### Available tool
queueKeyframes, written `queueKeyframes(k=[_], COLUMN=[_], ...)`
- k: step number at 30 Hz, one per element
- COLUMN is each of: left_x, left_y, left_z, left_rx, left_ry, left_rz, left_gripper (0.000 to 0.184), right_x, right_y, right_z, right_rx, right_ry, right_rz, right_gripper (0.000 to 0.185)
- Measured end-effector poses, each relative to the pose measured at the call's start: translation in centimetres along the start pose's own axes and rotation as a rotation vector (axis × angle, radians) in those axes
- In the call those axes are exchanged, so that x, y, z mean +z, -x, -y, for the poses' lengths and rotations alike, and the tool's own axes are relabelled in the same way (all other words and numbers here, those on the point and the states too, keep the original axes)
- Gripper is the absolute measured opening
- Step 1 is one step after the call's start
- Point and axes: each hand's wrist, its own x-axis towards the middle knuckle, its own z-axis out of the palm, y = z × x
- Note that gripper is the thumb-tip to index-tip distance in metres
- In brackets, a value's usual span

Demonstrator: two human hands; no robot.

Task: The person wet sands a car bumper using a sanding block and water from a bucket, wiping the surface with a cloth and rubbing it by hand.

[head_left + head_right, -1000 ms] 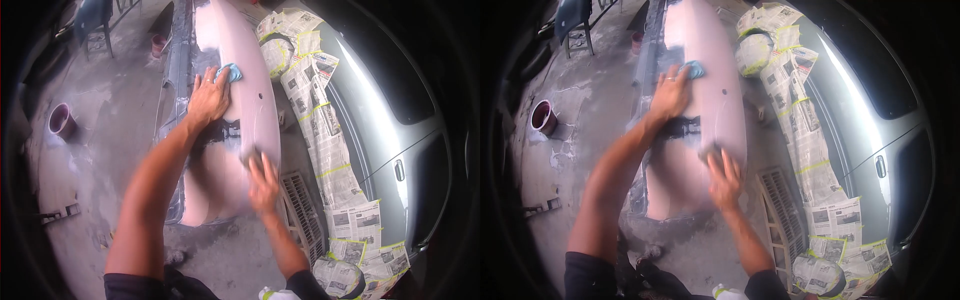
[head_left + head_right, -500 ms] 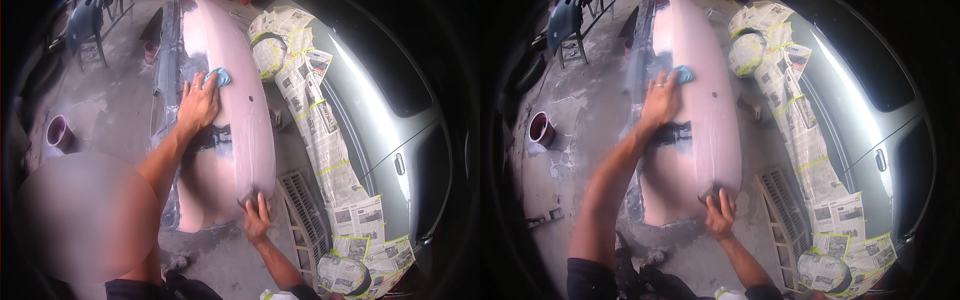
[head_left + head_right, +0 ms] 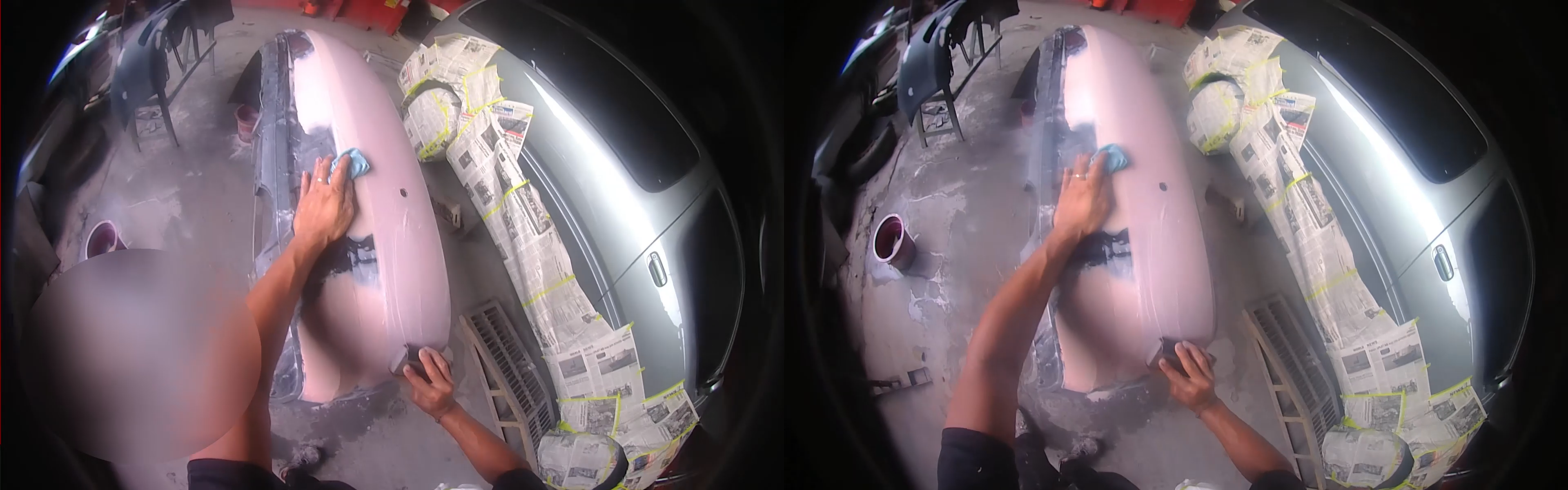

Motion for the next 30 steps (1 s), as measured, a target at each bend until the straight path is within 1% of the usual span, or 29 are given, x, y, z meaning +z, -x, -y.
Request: queueKeyframes(k=[2, 3, 4, 5, 6, 7, 9, 10, 11, 12, 13, 14, 16, 17, 20, 22, 25, 26, 28, 29, 30], left_x=[0.2, 0.0, 0.0, 0.0, 0.0, -0.1, -0.3, -0.3, 0.1, 0.3, 0.0, 0.1, 0.1, -0.2, 1.0, 0.3, -0.4, -0.3, 1.1, 0.0, -1.1], left_y=[-0.3, -0.5, 0.0, 0.0, 0.0, 0.1, 0.0, -0.2, -0.2, -0.1, -0.2, -0.3, -0.2, 0.0, -0.2, -0.7, -0.1, -0.3, -0.7, -1.6, -2.0], left_z=[0.0, -0.2, -0.1, 0.1, 0.2, 0.2, 0.0, 0.2, 0.7, 0.6, 0.1, -0.1, 0.1, -0.1, 1.1, 0.5, 0.0, 0.6, 1.8, 1.3, -0.4], left_rx=[-0.009, -0.011, -0.018, -0.012, -0.011, -0.017, -0.014, 0.001, -0.002, -0.003, -0.025, -0.015, -0.026, -0.014, 0.022, 0.015, 0.006, -0.002, -0.001, -0.191, -0.2], left_ry=[-0.003, 0.016, 0.028, 0.033, 0.019, 0.029, 0.052, 0.051, 0.042, 0.031, 0.03, 0.032, 0.026, 0.013, -0.014, -0.008, 0.075, 0.048, 0.089, 0.29, 0.277], left_rz=[0.012, 0.006, 0.009, 0.007, 0.007, 0.014, 0.029, 0.023, 0.026, 0.033, 0.041, 0.035, 0.034, 0.037, 0.02, 0.026, -0.014, -0.015, -0.041, 0.066, 0.066], left_gripper=[0.053, 0.053, 0.054, 0.056, 0.056, 0.057, 0.06, 0.06, 0.061, 0.061, 0.06, 0.06, 0.059, 0.056, 0.054, 0.052, 0.042, 0.042, 0.039, 0.036, 0.036], right_x=[-0.3, 0.7, 2.1, 5.0, 7.2, 7.3, 6.3, 5.4, 3.3, 1.1, 1.0, 1.3, 1.1, 1.4, 3.8, 6.2, 4.8, 4.6, 3.7, -0.4, -0.7], right_y=[-4.1, -9.1, -14.9, -19.3, -23.1, -22.9, -23.2, -19.3, -15.3, -11.0, -6.0, -2.2, -4.0, -6.9, -17.6, -21.2, -20.7, -20.7, -20.0, -22.2, -21.2], right_z=[-1.0, -1.7, -2.9, -4.8, -6.7, -6.1, -5.1, -4.1, -1.9, 0.8, 2.7, 3.7, 3.7, 2.7, -3.5, -5.9, -5.2, -5.4, -6.4, -5.0, -6.0], right_rx=[-0.077, -0.028, 0.03, 0.1, 0.173, 0.172, 0.266, 0.186, 0.187, 0.249, 0.264, 0.239, 0.283, 0.317, 0.368, 0.389, 0.461, 0.457, 0.487, 0.836, 0.834], right_ry=[-0.032, -0.014, -0.065, -0.087, -0.03, -0.035, -0.04, -0.026, -0.068, -0.093, 0.008, -0.018, 0.021, 0.009, 0.012, 0.028, -0.089, -0.116, -0.267, -0.522, -0.536], right_rz=[0.031, 0.036, 0.062, 0.004, 0.012, 0.009, 0.051, 0.034, -0.002, -0.016, -0.03, -0.095, -0.097, -0.059, 0.07, 0.146, 0.21, 0.212, 0.23, 0.356, 0.364], right_gripper=[0.039, 0.041, 0.045, 0.051, 0.053, 0.053, 0.051, 0.051, 0.049, 0.042, 0.034, 0.035, 0.035, 0.037, 0.045, 0.049, 0.051, 0.051, 0.055, 0.063, 0.063])
